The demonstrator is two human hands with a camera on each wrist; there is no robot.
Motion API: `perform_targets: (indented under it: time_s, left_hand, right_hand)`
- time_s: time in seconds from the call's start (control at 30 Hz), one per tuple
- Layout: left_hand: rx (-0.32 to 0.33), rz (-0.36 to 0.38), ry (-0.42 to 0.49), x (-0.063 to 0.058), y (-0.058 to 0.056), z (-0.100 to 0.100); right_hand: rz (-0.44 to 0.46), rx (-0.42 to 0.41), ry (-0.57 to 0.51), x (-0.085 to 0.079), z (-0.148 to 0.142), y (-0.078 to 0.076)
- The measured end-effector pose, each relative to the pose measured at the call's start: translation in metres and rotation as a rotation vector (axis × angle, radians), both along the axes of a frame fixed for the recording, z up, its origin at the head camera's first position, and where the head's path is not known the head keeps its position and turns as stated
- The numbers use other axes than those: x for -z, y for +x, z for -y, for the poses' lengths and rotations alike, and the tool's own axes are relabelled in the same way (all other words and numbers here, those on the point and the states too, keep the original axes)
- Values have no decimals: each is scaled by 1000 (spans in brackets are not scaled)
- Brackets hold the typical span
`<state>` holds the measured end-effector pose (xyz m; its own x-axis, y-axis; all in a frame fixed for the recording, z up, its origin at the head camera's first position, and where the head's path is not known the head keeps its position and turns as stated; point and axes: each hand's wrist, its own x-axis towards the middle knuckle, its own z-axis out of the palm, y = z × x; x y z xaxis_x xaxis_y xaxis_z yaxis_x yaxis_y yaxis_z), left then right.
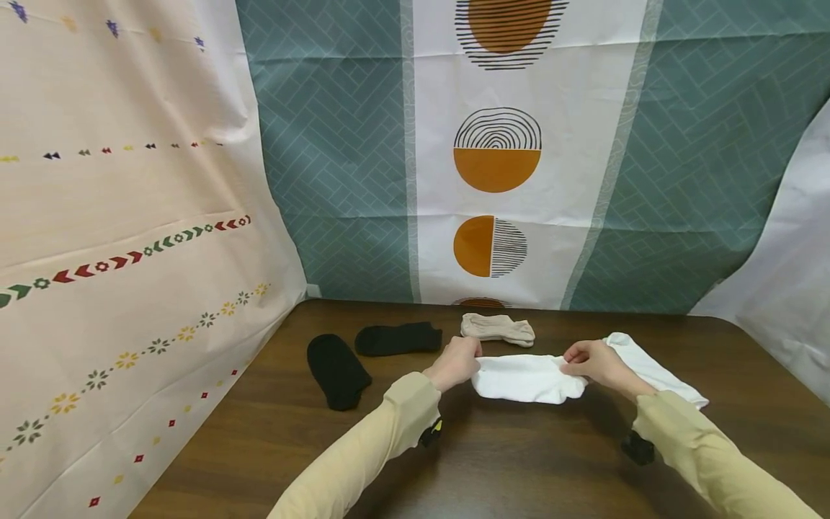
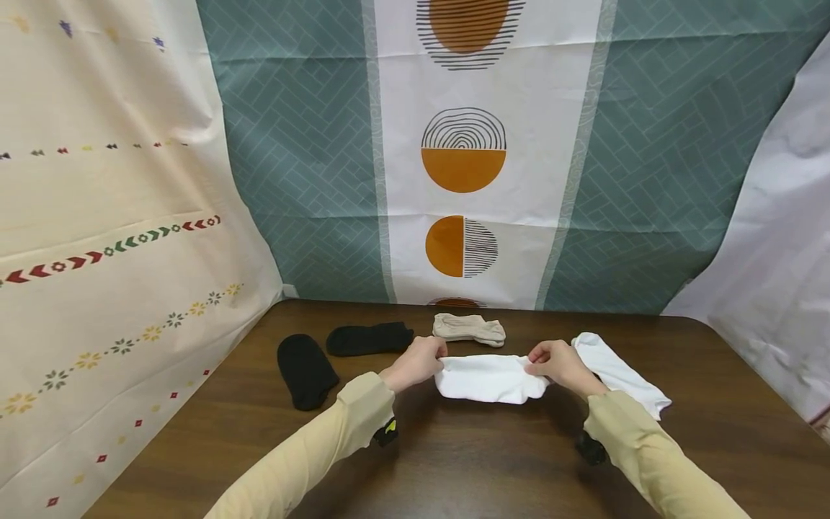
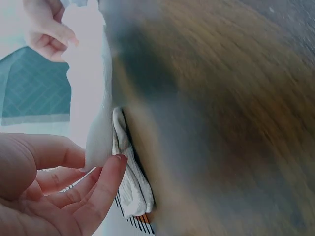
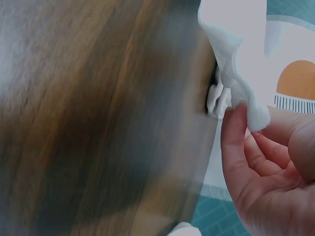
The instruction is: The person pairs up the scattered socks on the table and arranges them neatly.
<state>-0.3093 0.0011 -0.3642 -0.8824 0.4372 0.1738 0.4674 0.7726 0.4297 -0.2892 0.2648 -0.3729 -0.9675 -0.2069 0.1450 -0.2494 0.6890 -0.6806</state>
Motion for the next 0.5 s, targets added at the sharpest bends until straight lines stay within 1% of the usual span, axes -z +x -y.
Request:
perform_targets:
  time_s: [0.13,0.3,0.4,0.5]
  left_hand:
    - [-15,-4,-15,0,-2,5]
    - [-41,9,-33,-1,-5,9]
    - [-46,5,-33,-2,-6,13]
    - [-43,1,-32,-1,-8,16]
  right_hand:
    - [13,6,-17,1,5,-1]
    - [36,8,-31,3,12,-3]
    - [42,0,-33,4,14,-4]
    - [49,10,-37,5,18,-4]
